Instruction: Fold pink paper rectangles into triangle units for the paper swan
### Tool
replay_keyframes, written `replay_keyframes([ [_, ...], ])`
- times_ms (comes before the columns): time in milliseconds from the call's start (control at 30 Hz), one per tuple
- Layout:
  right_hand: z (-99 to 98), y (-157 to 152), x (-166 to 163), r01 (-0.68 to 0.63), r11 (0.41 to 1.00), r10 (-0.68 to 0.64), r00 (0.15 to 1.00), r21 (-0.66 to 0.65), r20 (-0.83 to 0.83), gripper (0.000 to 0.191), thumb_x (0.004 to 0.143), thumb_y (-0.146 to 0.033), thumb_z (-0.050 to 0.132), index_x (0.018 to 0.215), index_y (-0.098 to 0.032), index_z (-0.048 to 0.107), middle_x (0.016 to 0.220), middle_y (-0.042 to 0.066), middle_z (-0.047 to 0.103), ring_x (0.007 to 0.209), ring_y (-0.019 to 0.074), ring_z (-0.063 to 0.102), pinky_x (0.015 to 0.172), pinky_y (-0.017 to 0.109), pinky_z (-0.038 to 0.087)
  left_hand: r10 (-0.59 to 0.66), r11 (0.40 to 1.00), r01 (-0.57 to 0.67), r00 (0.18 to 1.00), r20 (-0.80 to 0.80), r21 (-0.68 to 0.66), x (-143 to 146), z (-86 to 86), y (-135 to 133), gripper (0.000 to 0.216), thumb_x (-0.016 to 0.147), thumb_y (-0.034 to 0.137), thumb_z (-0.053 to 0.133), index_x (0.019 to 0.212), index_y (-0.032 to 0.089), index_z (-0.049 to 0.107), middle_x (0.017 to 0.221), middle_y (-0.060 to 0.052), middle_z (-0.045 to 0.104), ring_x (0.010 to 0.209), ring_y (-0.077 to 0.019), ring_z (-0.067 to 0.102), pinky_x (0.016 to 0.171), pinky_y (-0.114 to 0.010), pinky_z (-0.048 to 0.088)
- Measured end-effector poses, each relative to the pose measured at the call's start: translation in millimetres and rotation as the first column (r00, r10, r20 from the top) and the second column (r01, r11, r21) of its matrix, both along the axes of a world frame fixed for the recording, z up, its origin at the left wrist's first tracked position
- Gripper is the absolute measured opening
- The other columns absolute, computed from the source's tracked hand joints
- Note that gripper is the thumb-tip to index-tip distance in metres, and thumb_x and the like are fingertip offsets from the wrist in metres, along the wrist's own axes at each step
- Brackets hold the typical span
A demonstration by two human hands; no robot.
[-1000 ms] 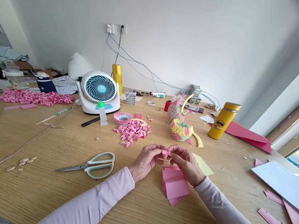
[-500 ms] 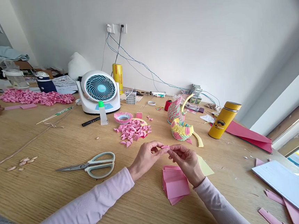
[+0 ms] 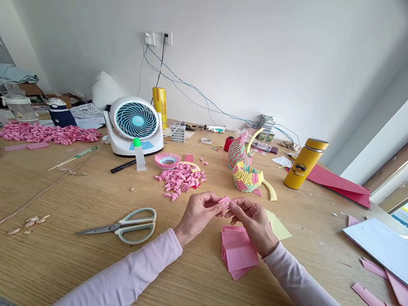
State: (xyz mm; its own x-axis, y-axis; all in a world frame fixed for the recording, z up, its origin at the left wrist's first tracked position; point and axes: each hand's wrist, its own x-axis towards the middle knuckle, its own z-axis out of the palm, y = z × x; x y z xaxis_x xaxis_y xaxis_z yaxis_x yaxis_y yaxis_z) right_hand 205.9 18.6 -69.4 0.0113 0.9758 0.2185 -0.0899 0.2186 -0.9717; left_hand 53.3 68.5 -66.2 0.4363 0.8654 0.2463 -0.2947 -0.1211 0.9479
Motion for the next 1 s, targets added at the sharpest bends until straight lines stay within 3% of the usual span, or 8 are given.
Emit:
replay_keyframes([
  [267,-0.6,-0.5,-4.5,0.022,1.000,-0.022,0.999,0.015,-0.046,0.026,0.079,-0.041,0.068,0.081,-0.015,0.065,0.073,0.005,0.069,0.065,0.0147,0.063,0.053,0.023,0.049,-0.005,0.999,0.006,1.000,0.020,-0.050,1.3,0.2,-0.5,0.026,0.064,0.028,0.078,0.071,0.010,0.060,0.063,-0.001,0.064,0.059,-0.0100,0.058,0.062,-0.024,0.048],
  [500,1.4,0.2,-2.8,0.089,0.994,-0.094,0.992,0.071,0.084,0.028,0.077,-0.043,0.069,0.080,-0.016,0.066,0.066,0.004,0.067,0.058,0.0144,0.061,0.051,0.024,0.049,-0.004,0.998,0.010,0.995,-0.096,0.061,-2.8,5.7,-2.3,0.025,0.071,0.032,0.073,0.080,0.011,0.063,0.070,-0.001,0.062,0.058,-0.0081,0.054,0.056,-0.021,0.044],
  [800,1.5,-2.7,-6.6,0.092,0.996,-0.093,0.995,0.019,0.031,0.027,0.077,-0.042,0.070,0.082,-0.016,0.066,0.067,0.002,0.066,0.060,0.0135,0.061,0.049,0.022,0.047,0.065,0.996,-0.065,0.998,-0.003,0.064,-2.5,1.4,0.2,0.024,0.075,0.035,0.070,0.079,0.011,0.068,0.068,-0.002,0.066,0.049,-0.0079,0.054,0.050,-0.021,0.043],
  [1000,5.0,-5.9,-7.4,0.099,0.993,-0.100,0.995,0.058,0.022,0.023,0.078,-0.039,0.069,0.080,-0.016,0.065,0.064,0.002,0.066,0.058,0.0128,0.060,0.050,0.022,0.045,0.052,0.994,-0.053,0.999,0.015,0.094,-3.5,3.9,-2.1,0.021,0.077,0.033,0.069,0.079,0.012,0.069,0.065,-0.001,0.065,0.049,-0.0075,0.053,0.050,-0.020,0.043],
])
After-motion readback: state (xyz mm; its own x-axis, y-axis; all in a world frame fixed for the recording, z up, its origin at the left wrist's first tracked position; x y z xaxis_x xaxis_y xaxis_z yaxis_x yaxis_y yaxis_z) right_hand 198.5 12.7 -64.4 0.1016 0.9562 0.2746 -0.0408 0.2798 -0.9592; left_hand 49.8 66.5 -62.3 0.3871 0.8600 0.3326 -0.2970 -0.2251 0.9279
